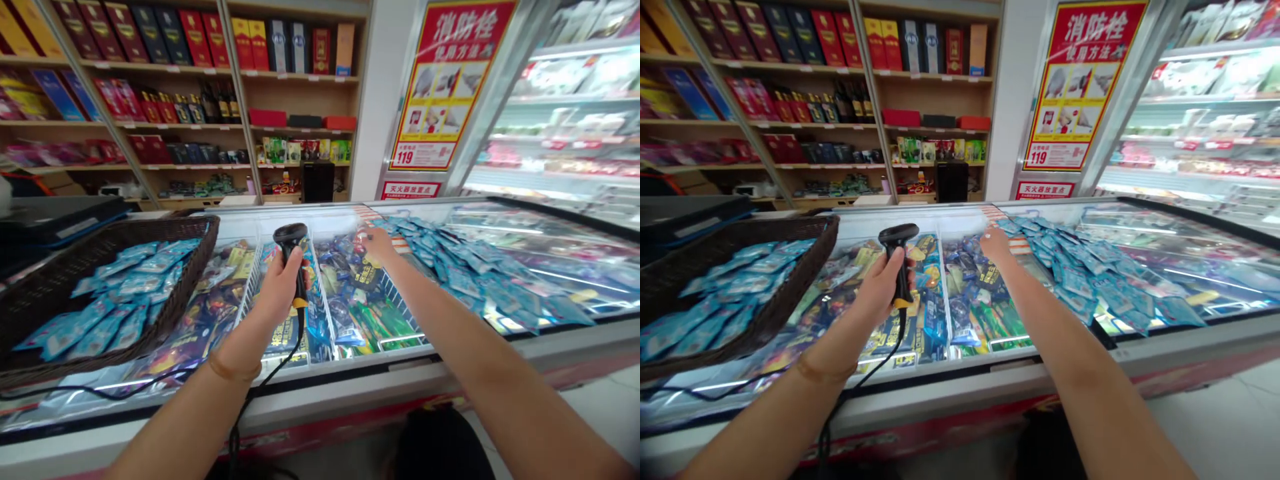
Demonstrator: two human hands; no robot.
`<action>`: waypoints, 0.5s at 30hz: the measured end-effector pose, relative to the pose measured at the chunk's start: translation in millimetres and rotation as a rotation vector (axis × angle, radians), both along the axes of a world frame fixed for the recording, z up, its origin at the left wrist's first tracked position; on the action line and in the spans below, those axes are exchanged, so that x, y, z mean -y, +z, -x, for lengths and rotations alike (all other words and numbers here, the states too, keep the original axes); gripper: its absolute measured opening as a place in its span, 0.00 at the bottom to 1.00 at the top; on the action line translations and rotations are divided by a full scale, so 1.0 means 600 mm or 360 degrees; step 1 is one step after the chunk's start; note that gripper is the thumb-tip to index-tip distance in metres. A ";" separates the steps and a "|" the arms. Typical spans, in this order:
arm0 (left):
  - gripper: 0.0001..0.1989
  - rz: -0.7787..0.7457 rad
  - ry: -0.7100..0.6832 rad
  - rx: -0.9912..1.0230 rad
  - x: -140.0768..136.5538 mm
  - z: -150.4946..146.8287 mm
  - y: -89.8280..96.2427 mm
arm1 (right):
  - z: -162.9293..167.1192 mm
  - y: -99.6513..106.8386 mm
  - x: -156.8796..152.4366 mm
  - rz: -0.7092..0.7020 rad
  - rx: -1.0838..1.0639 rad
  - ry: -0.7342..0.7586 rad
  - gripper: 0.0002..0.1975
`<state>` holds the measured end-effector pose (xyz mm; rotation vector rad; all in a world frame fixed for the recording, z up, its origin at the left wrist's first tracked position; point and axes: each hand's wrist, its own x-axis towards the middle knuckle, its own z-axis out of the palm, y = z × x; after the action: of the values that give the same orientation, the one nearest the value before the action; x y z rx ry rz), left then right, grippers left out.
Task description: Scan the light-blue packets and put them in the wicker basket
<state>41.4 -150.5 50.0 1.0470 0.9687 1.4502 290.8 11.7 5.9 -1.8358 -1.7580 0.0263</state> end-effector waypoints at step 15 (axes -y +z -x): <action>0.25 0.0010 -0.0161 -0.0374 0.002 -0.005 -0.051 | -0.102 -0.061 -0.023 0.0251 0.0410 -0.0247 0.26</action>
<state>44.4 -151.4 19.4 1.2640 1.0694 1.2599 351.9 25.6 -30.5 -2.1672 -1.8216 -0.1426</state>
